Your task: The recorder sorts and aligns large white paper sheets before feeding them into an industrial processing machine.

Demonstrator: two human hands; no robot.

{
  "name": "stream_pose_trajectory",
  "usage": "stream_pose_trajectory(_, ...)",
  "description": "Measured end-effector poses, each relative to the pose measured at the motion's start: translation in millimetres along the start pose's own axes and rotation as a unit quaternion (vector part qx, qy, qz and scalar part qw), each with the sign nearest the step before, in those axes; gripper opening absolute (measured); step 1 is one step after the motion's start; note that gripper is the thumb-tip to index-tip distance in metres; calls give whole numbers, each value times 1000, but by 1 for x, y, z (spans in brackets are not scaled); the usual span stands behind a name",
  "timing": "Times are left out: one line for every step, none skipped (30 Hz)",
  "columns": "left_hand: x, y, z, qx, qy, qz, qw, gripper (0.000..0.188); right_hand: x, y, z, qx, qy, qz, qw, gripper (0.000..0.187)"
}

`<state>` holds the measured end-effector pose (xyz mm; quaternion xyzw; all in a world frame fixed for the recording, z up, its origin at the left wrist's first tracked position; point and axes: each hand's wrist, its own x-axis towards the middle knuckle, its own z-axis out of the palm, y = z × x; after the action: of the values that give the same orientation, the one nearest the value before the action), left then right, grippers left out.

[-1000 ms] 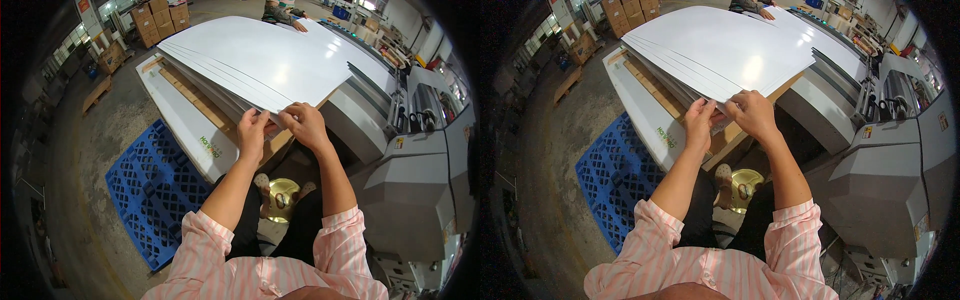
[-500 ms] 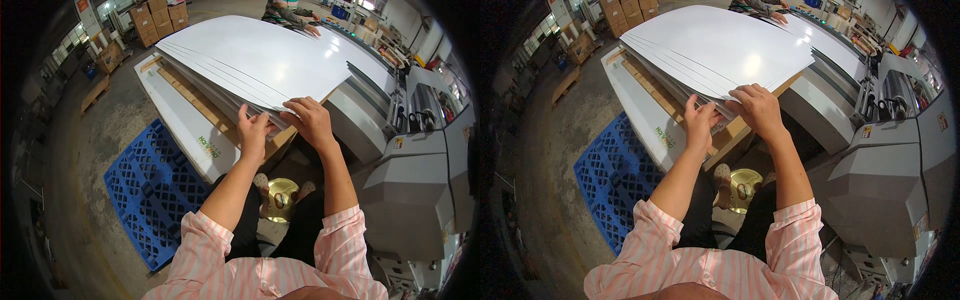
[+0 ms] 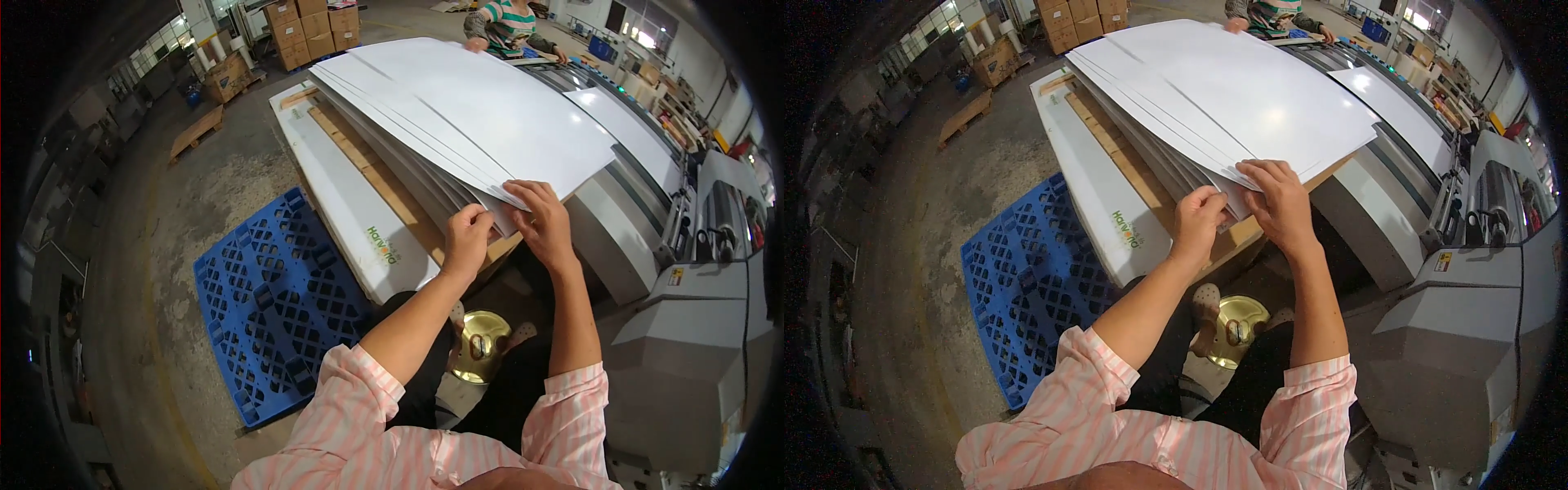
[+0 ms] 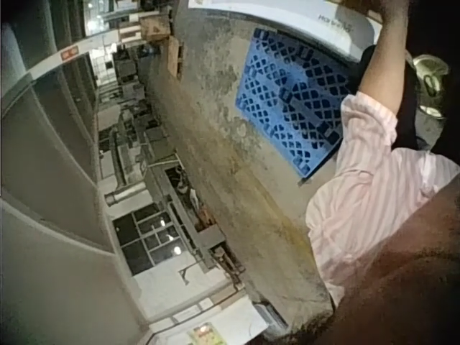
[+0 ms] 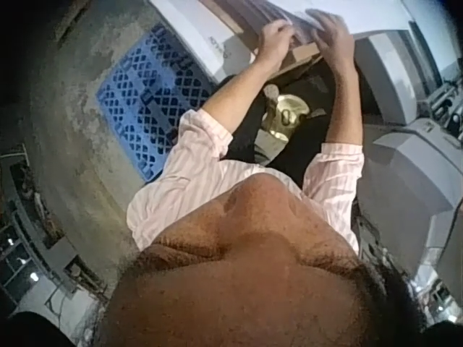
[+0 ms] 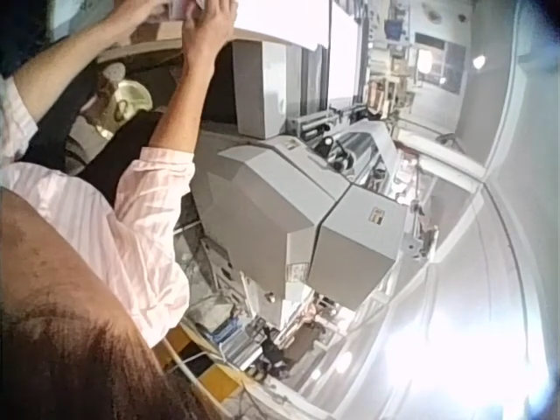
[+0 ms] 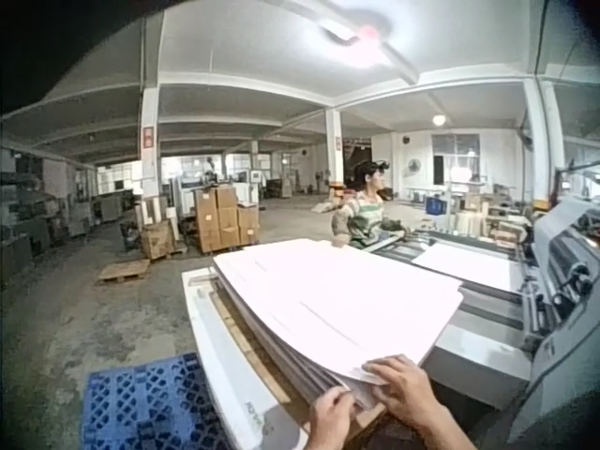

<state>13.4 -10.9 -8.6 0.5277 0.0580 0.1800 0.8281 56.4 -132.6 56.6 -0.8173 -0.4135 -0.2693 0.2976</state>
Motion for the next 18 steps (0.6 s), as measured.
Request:
stream_pose_trajectory(0, -1, 2, -28, 2, -4, 1000, 22, -2, 6, 8, 59, 7, 27, 998, 20)
stream_pose_trajectory(-1, -1, 2, -26, 2, -3, 1000, 22, -1, 7, 16, 121, 13, 55, 991, 18)
stream_pose_trajectory(-2, -1, 3, -40, 9, -6, 999, 23, -3, 8, 19, 215, 10, 151, 965, 20)
stream_pose_trajectory(-2, -1, 3, -55, 16, -9, 998, 23, -2, 11, 22, 216, 11, 151, 965, 20)
stream_pose_trajectory(-1, -2, 2, -55, 15, -10, 998, 23, 1, 12, 22, 316, 68, 228, 918, 24)
stream_pose_trajectory(-1, -4, 0, 11, 6, 13, 1000, 23, 5, 13, 22, 409, 124, 300, 853, 29)
stream_pose_trajectory(-1, -6, -2, 76, -3, 35, 997, 23, 7, 15, 22, 458, 149, 322, 815, 36)
stream_pose_trajectory(-1, -5, -1, 76, -5, 34, 997, 23, 7, 17, 23, 457, 151, 323, 815, 36)
stream_pose_trajectory(-2, -5, 0, 63, -8, 26, 998, 22, 7, 18, 24, 449, 193, 321, 811, 37)
stream_pose_trajectory(-3, -5, 1, 50, -11, 18, 999, 21, 6, 20, 24, 438, 235, 319, 807, 37)
stream_pose_trajectory(-2, -8, -1, 50, -9, 18, 999, 21, 7, 15, 22, 406, 237, 281, 837, 31)
stream_pose_trajectory(-1, -12, -5, 44, -18, 30, 998, 20, 6, 9, 19, 407, 235, 280, 837, 31)
stream_pose_trajectory(0, -16, -7, 37, -28, 41, 998, 18, 6, 4, 16, 336, 175, 212, 901, 27)
stream_pose_trajectory(-1, -16, -4, 35, -32, 38, 998, 18, 4, 0, 12, 255, 114, 142, 950, 23)
stream_pose_trajectory(-1, -15, -2, 13, -25, 32, 999, 16, 1, 2, 14, 233, 74, 128, 961, 19)
stream_pose_trajectory(-2, -14, 0, -9, -18, 26, 999, 13, -1, 4, 16, 217, 39, 117, 968, 19)
stream_pose_trajectory(-2, -12, 3, -6, -4, 28, 1000, 9, -2, 2, 14, 189, -6, 133, 973, 19)
stream_pose_trajectory(-4, -9, 4, -9, -8, 24, 1000, 9, -4, 1, 11, 160, -50, 149, 974, 19)
